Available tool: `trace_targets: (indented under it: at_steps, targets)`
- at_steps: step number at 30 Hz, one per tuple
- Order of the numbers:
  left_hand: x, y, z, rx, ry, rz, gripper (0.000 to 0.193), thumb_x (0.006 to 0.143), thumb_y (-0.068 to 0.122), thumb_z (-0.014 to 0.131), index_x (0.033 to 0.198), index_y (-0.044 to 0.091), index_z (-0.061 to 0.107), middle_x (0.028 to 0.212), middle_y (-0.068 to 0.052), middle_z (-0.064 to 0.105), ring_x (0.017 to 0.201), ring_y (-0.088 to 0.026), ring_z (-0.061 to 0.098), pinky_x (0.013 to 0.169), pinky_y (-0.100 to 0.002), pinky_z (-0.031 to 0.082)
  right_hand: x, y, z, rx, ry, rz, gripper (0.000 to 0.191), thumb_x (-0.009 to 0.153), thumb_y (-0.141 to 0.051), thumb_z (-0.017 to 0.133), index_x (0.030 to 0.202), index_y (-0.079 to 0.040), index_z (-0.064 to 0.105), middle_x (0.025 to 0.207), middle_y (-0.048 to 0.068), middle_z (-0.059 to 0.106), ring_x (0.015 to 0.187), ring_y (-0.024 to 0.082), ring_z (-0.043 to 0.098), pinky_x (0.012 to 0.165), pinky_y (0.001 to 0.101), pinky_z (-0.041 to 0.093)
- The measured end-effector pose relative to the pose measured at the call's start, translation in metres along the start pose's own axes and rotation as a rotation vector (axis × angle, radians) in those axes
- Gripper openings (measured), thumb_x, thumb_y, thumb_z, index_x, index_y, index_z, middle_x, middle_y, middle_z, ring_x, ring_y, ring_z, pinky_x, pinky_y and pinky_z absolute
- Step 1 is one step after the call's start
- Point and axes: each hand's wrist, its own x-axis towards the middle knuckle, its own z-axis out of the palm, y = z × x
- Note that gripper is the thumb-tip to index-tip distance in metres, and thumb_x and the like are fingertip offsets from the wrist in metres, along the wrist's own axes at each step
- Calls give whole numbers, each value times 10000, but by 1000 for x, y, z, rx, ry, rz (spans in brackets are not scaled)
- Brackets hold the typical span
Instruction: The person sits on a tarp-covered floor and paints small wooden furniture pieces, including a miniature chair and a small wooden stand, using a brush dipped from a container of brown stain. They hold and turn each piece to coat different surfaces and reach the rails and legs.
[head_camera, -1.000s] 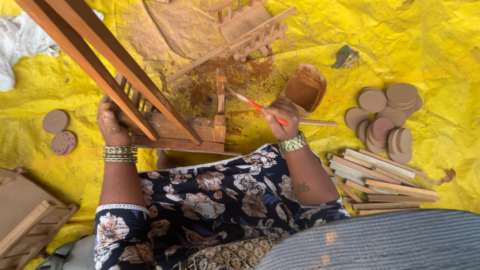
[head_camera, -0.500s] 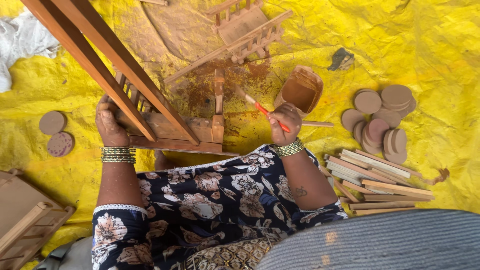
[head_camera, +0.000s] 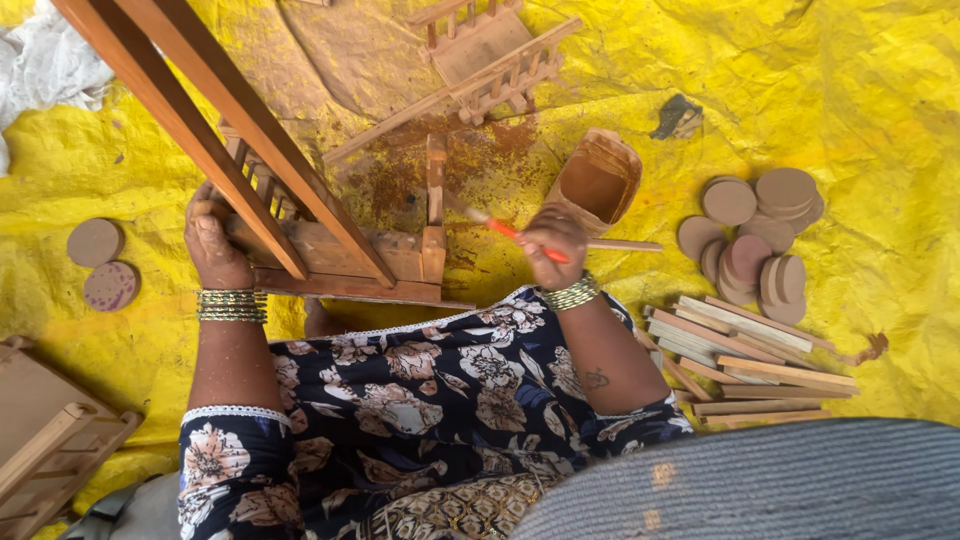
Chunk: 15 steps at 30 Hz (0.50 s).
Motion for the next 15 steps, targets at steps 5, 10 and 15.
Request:
trace_targets:
  at_steps: [5, 10, 15]
  targets:
    - [2, -2, -2, 27, 9, 0, 1020, 981, 806, 480, 1388, -129, 505, 1352, -180, 603, 1272, -241, 593, 1136, -400, 477, 4, -7, 13, -184, -192, 20, 176, 1031, -236, 623, 953, -104, 708, 817, 65, 734, 746, 223, 707, 850, 416, 532]
    - [1, -11, -7, 78, 10, 56, 840, 1041, 766, 443, 1099, -66, 546, 1306, -166, 618, 1198, -229, 598, 1136, -389, 477, 12, -8, -12, -150, -9, 9, 177, 991, -254, 644, 888, -125, 708, 729, 32, 704, 659, 209, 683, 811, 416, 539]
    - [2, -16, -7, 66, 12, 93, 784, 1044, 731, 448, 1134, -43, 530, 1368, -189, 596, 1287, -264, 568, 1169, -435, 436, 4, 0, 0, -16, -70, 25, 189, 982, -264, 657, 866, -133, 728, 726, 27, 725, 640, 182, 683, 733, 380, 547]
